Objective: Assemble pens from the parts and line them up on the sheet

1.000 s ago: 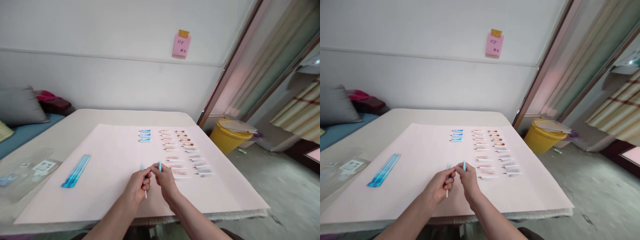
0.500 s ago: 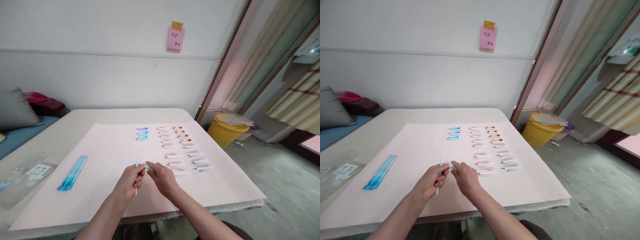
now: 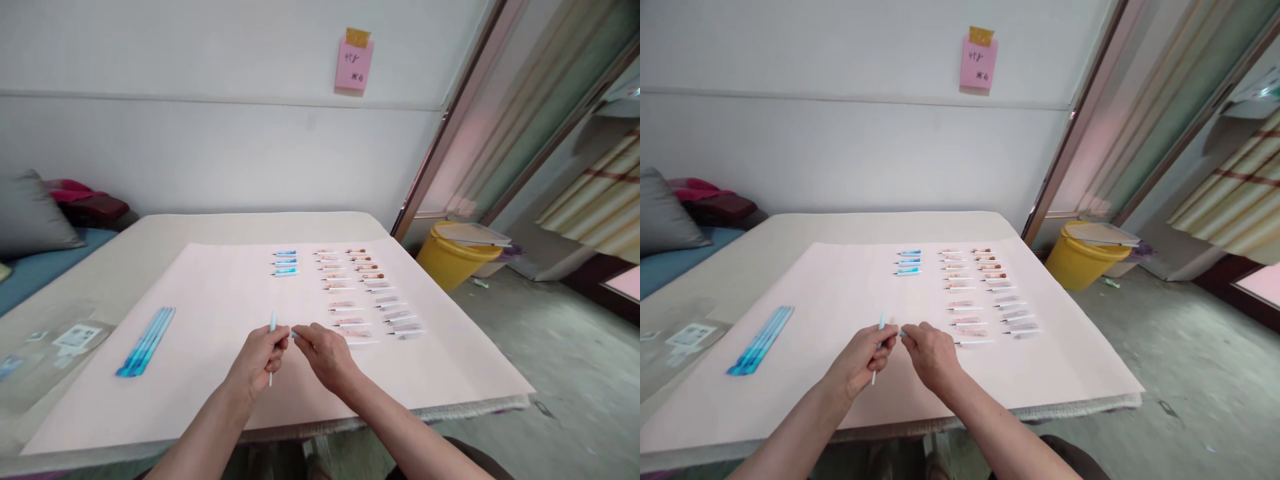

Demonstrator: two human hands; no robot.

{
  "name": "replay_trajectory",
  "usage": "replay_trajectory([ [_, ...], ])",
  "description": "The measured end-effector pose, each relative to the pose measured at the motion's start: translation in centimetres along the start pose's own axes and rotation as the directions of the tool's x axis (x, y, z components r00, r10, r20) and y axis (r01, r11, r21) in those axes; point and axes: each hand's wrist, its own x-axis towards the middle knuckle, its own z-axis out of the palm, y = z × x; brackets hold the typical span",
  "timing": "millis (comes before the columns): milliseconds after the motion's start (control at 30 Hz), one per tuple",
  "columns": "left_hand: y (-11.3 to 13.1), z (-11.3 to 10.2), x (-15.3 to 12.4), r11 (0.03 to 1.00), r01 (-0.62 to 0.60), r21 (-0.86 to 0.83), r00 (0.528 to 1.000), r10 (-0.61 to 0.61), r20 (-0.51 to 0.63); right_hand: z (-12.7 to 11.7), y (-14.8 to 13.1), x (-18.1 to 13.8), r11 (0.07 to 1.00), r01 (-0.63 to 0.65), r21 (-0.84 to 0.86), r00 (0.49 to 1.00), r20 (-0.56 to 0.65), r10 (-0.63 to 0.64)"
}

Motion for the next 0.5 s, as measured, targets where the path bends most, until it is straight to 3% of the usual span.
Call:
replay_trajectory([
  [267, 0.11, -0.06, 0.07, 0.999, 0.048, 0.009, 0.998, -0.048, 0.037, -0.16, 0.05, 0.01, 0.999, 0.013, 0.046, 1.000, -0.003, -0.013],
  [500, -0.08, -0.32, 0.20, 0.992, 0.101, -0.080, 0.994, -0.097, 0.056, 0.40, -0.19, -0.11, 0.938, 0.004, 0.347, 1.000, 0.020, -0.011],
])
